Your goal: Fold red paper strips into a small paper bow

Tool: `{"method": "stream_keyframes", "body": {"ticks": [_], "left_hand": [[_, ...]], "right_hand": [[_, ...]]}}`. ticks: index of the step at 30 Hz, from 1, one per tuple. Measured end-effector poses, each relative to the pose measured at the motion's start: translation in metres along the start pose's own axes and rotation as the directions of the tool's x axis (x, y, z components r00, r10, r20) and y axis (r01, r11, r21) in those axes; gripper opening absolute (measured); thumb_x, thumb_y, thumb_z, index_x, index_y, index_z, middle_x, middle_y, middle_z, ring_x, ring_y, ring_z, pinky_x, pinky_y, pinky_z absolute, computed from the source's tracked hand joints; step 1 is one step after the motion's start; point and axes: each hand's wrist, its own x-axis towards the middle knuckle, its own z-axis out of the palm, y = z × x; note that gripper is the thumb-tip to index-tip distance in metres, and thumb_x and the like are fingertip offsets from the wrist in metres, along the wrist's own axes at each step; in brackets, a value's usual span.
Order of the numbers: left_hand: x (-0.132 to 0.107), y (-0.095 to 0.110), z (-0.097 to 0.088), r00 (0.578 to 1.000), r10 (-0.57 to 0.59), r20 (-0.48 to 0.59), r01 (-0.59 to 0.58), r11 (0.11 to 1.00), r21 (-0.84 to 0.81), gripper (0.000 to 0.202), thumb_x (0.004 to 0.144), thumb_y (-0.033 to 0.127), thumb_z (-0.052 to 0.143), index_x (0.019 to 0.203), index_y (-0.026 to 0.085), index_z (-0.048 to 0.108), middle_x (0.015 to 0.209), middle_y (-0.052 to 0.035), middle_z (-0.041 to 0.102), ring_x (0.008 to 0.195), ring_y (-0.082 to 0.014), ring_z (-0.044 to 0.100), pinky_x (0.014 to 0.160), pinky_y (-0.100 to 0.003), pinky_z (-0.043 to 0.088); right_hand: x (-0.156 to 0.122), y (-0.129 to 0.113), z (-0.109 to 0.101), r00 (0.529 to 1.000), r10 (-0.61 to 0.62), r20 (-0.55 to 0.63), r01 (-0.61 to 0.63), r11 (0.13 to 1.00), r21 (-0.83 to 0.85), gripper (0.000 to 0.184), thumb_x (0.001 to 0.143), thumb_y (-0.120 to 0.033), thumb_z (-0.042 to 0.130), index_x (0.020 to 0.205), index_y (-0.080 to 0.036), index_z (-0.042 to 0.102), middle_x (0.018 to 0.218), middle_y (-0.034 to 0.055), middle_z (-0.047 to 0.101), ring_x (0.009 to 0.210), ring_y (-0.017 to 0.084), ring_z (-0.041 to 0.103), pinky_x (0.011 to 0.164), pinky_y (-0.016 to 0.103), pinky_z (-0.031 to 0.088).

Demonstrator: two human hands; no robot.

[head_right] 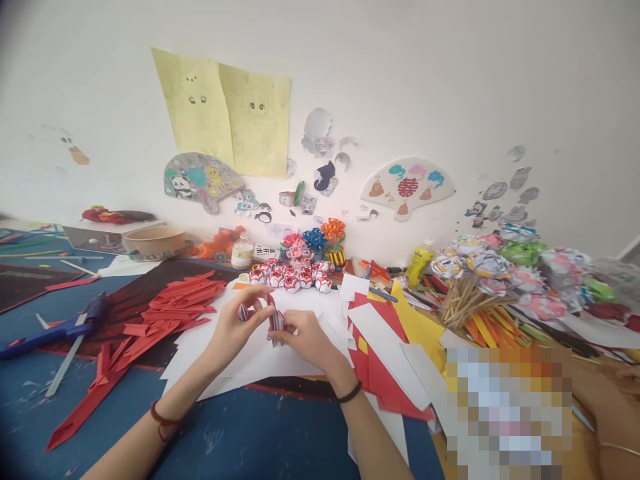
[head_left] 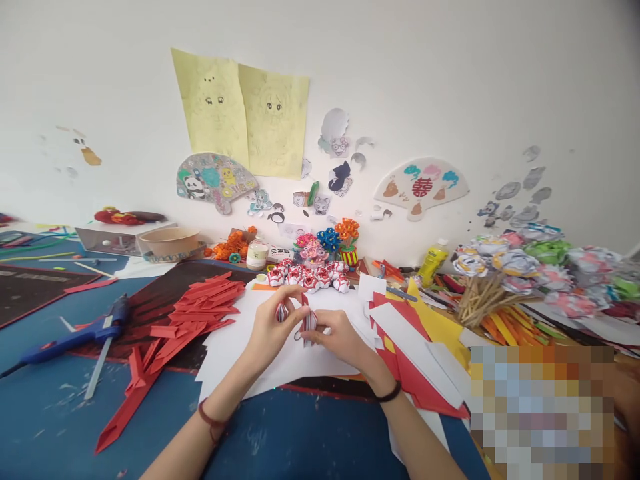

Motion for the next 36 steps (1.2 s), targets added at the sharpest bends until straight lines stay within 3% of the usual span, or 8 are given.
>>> {"method": "stream_keyframes", "body": {"ticks": [4,10,20,28,36], "left_hand": [[-0.002,-0.003,-0.002,0.99,0.138,0.032,-0.141,0.94,0.311,0.038,0.086,0.03,0.059,0.123,0.028,0.053,0.095,-0.0011,0.064,0.063,-0.0102,0.051,0.062,-0.021,0.041],[-0.004,-0.012,0.0,0.976,0.198,0.091,-0.218,0.884,0.414,0.048,0.088,0.032,0.057,0.134,0.033,0.045,0.095,-0.0006,0.065,0.067,-0.0118,0.054,0.068,-0.022,0.043],[-0.006,-0.02,0.003,0.976,0.208,0.069,-0.218,0.894,0.391,0.035,0.089,0.03,0.054,0.124,0.027,0.055,0.094,-0.0034,0.069,0.074,-0.0149,0.061,0.073,-0.025,0.046],[-0.004,-0.023,0.003,0.979,0.144,0.144,-0.188,0.912,0.365,0.02,0.089,0.032,0.053,0.107,0.025,0.06,0.089,-0.0021,0.069,0.074,-0.0145,0.061,0.071,-0.024,0.044],[0.005,-0.017,-0.007,0.977,0.07,0.203,-0.125,0.954,0.272,0.029,0.085,0.033,0.058,0.113,0.025,0.059,0.084,-0.0007,0.068,0.065,-0.0132,0.054,0.063,-0.023,0.04]], "right_hand": [[0.002,0.007,0.001,0.99,-0.067,-0.121,0.044,0.981,-0.189,0.035,0.085,-0.047,0.06,0.069,-0.016,0.064,0.064,0.0,0.057,0.06,0.013,0.051,0.059,0.024,0.039],[0.001,0.014,0.004,0.984,-0.107,-0.144,0.066,0.963,-0.261,0.034,0.087,-0.046,0.058,0.069,-0.017,0.06,0.064,-0.0017,0.051,0.059,0.012,0.047,0.059,0.024,0.036],[0.001,0.017,0.007,0.984,-0.052,-0.172,-0.006,0.948,-0.318,0.034,0.087,-0.041,0.06,0.064,-0.018,0.053,0.062,-0.0022,0.05,0.057,0.012,0.045,0.058,0.025,0.035],[0.001,0.02,0.008,0.98,-0.08,-0.182,0.02,0.951,-0.31,0.031,0.086,-0.04,0.061,0.066,-0.018,0.054,0.064,-0.002,0.05,0.06,0.013,0.047,0.059,0.025,0.035],[0.001,0.013,0.003,0.988,-0.054,-0.143,0.018,0.97,-0.242,0.026,0.088,-0.034,0.059,0.068,-0.018,0.059,0.066,-0.0007,0.055,0.062,0.013,0.051,0.06,0.025,0.037]]}}
